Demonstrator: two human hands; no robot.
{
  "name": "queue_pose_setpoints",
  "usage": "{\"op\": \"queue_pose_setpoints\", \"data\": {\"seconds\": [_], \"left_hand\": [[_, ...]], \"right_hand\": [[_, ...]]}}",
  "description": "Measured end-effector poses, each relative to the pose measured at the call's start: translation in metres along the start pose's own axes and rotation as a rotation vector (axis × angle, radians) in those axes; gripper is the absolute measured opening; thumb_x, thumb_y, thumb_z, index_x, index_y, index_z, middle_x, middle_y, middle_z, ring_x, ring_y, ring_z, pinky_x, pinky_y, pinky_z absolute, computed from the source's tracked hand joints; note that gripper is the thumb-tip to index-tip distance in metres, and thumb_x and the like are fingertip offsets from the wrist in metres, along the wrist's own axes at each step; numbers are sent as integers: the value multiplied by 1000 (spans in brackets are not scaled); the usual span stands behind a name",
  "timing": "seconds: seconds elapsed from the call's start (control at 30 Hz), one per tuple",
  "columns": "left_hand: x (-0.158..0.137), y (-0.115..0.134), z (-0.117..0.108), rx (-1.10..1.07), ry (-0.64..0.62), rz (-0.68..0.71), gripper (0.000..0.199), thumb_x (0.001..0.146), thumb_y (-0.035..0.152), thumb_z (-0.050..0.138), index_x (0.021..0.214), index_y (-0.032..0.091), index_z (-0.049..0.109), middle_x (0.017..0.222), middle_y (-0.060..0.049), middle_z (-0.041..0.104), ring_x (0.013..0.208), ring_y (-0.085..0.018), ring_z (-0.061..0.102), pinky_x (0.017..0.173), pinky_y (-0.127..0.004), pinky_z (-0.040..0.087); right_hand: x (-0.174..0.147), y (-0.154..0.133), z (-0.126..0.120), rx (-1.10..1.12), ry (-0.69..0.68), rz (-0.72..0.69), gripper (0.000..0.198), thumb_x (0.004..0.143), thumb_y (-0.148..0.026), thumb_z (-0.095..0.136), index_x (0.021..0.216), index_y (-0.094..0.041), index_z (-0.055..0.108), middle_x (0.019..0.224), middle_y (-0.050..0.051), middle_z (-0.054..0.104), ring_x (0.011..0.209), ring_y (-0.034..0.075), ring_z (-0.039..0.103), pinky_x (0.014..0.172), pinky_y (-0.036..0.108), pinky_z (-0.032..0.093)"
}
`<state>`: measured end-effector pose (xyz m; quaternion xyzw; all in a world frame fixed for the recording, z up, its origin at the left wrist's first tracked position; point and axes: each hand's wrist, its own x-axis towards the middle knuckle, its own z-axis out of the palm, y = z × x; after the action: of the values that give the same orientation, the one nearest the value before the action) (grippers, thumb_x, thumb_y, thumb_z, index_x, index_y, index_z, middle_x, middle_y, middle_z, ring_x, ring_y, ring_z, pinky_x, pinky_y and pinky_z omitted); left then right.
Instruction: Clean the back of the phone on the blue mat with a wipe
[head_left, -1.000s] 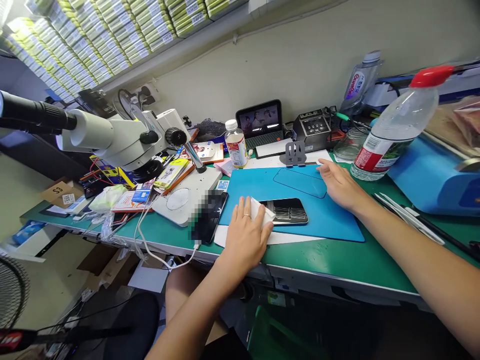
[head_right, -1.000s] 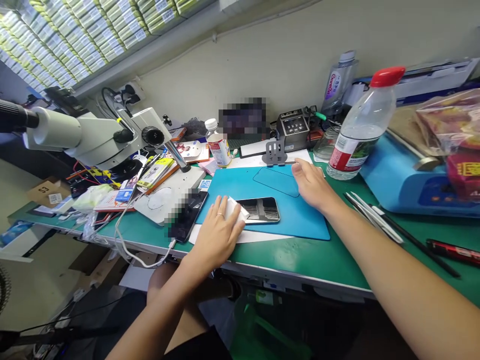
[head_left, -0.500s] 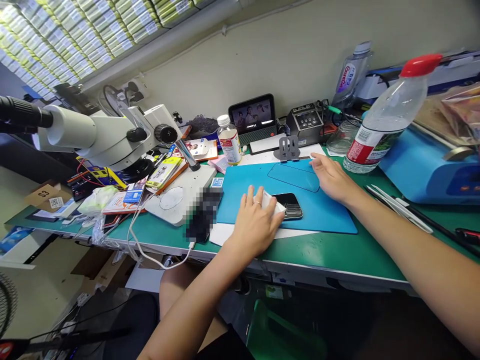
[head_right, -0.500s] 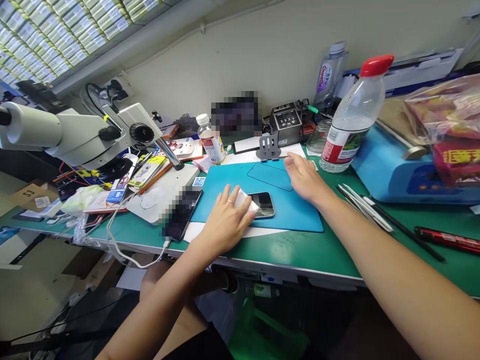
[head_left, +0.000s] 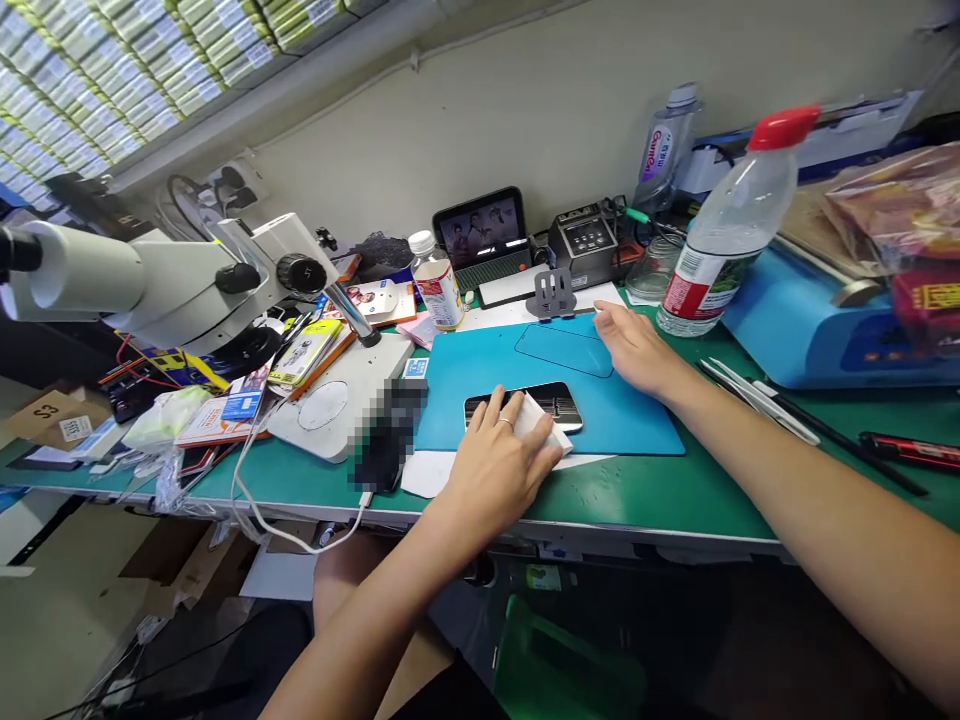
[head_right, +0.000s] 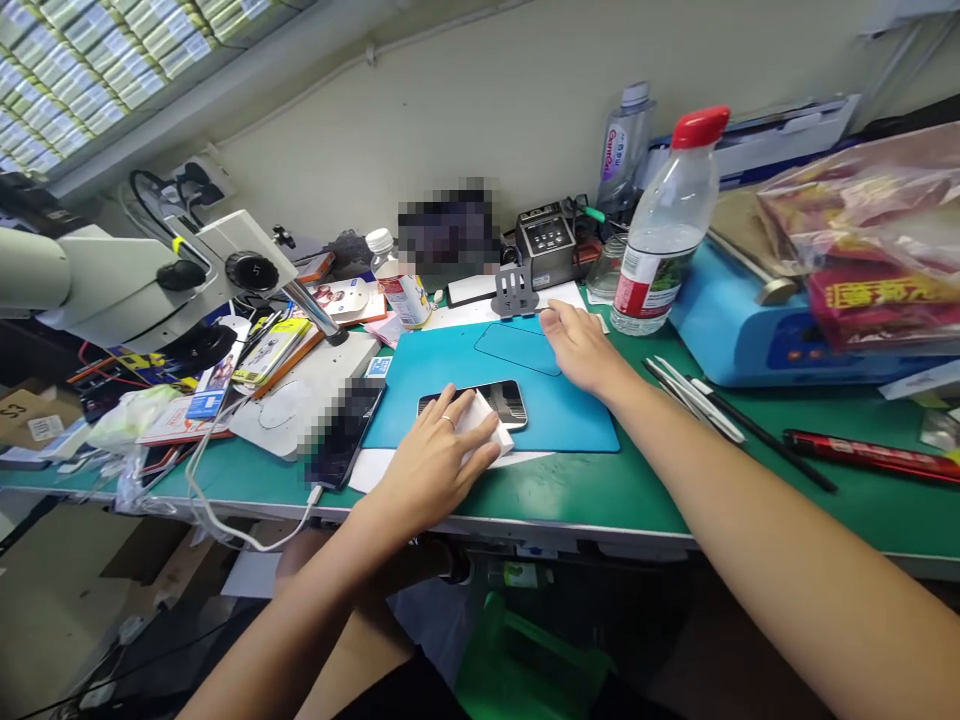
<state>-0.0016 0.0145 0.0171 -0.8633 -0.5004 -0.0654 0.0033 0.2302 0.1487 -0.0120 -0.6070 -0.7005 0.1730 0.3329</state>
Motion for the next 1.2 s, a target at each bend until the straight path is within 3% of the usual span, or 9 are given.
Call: {"op": "queue_pose_setpoints", "data": {"seconds": [0.27,0.57,0.87,1.2], "left_hand": [[40,20,9,9,39,0,52,106,50,37,136,15,61,151,-20,47,148,-41,33,115,-53,36],[5,24,6,23,55,0,49,106,48,38,137,18,59,149,-19,49,149,-40,30,114,-53,37],[43,30,7,20,26,8,48,106,48,37,129,17,66,146,-19,53,146,-40,36,115,-52,36],[19,21,11,1,41,-48,44,107,40,35,138,21,61,151,-19,49,149,-42,30,114,-54,37]], "right_hand": [[2,4,1,-15,10,-35,84,93,-76,11,142,-23,54,147,15,58,140,38,46,117,60,33],[7,14,9,-18,55,-14,88,90,-81,9,139,-26,57,142,13,63,136,38,49,115,59,37],[5,10,4,-9,37,-17,94,89,-81,6,142,-21,55,145,16,60,138,38,48,116,58,34],[10,22,14,45,56,-68,84,93,-78,14,142,-23,55,145,14,59,139,38,46,116,59,33]]}}
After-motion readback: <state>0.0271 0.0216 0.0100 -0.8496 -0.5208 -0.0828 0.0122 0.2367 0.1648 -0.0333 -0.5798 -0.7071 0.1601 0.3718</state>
